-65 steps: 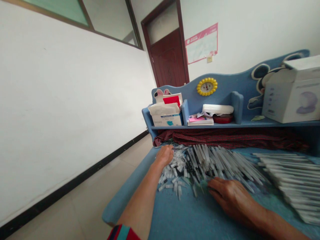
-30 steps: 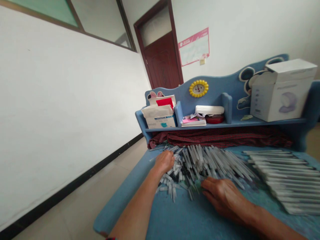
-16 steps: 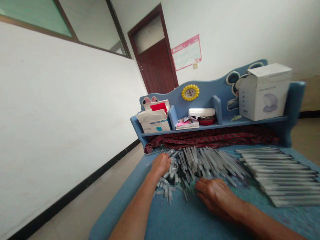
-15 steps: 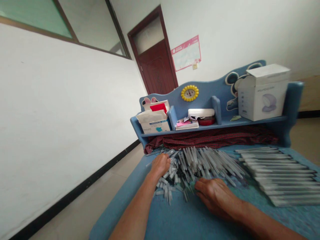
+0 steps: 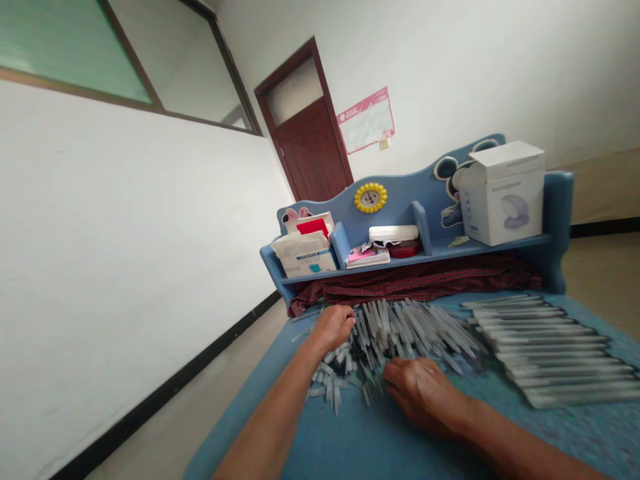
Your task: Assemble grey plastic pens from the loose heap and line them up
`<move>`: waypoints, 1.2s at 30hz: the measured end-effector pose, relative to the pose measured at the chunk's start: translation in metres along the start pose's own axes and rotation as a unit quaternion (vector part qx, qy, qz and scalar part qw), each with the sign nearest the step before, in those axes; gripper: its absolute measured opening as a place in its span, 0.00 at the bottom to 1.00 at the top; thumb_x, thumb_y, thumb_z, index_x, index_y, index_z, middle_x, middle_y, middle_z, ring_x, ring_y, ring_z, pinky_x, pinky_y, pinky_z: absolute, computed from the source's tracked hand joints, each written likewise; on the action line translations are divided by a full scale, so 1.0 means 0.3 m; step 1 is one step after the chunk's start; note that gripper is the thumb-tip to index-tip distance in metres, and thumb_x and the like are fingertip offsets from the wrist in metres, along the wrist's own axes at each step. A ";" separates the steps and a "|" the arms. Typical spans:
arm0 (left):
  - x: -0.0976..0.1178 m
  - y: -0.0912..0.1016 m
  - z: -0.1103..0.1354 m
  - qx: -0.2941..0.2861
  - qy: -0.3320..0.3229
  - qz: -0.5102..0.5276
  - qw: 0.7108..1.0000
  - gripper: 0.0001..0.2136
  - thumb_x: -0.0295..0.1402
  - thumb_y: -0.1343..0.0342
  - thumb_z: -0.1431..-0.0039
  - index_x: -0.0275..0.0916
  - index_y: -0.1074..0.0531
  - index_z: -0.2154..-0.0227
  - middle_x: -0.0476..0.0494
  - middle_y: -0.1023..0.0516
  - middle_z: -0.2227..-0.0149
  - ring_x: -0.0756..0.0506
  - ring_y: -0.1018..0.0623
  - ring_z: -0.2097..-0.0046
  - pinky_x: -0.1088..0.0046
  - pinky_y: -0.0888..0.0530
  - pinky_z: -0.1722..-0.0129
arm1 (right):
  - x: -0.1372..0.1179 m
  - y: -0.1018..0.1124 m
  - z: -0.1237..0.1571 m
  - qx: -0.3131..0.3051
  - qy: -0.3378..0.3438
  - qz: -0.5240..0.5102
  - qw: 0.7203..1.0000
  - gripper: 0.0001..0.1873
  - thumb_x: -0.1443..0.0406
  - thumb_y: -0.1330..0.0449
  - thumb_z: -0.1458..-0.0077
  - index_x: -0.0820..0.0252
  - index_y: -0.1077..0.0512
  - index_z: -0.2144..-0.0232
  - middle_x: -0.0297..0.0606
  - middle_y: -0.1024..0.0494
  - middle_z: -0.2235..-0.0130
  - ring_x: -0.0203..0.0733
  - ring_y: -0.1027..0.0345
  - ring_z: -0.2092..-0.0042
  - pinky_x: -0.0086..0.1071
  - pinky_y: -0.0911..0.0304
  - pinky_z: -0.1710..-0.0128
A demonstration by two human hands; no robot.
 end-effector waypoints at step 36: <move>0.080 -0.025 -0.167 -0.058 0.184 -0.004 0.981 0.13 0.24 0.44 0.61 0.32 0.25 0.67 0.30 0.23 0.62 0.37 0.25 0.56 0.70 0.30 0.63 | 0.000 0.027 0.010 -0.003 -0.003 -0.013 1.000 0.09 0.68 0.51 0.46 0.61 0.30 0.70 0.40 0.24 0.67 0.38 0.31 0.67 0.28 0.48 0.70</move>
Point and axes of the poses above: each hand's wrist, its own z-axis away from the middle knuckle, its own y-axis out of the back of the hand, x = y × z, the point moved 1 cm from there along -z, towards the middle knuckle
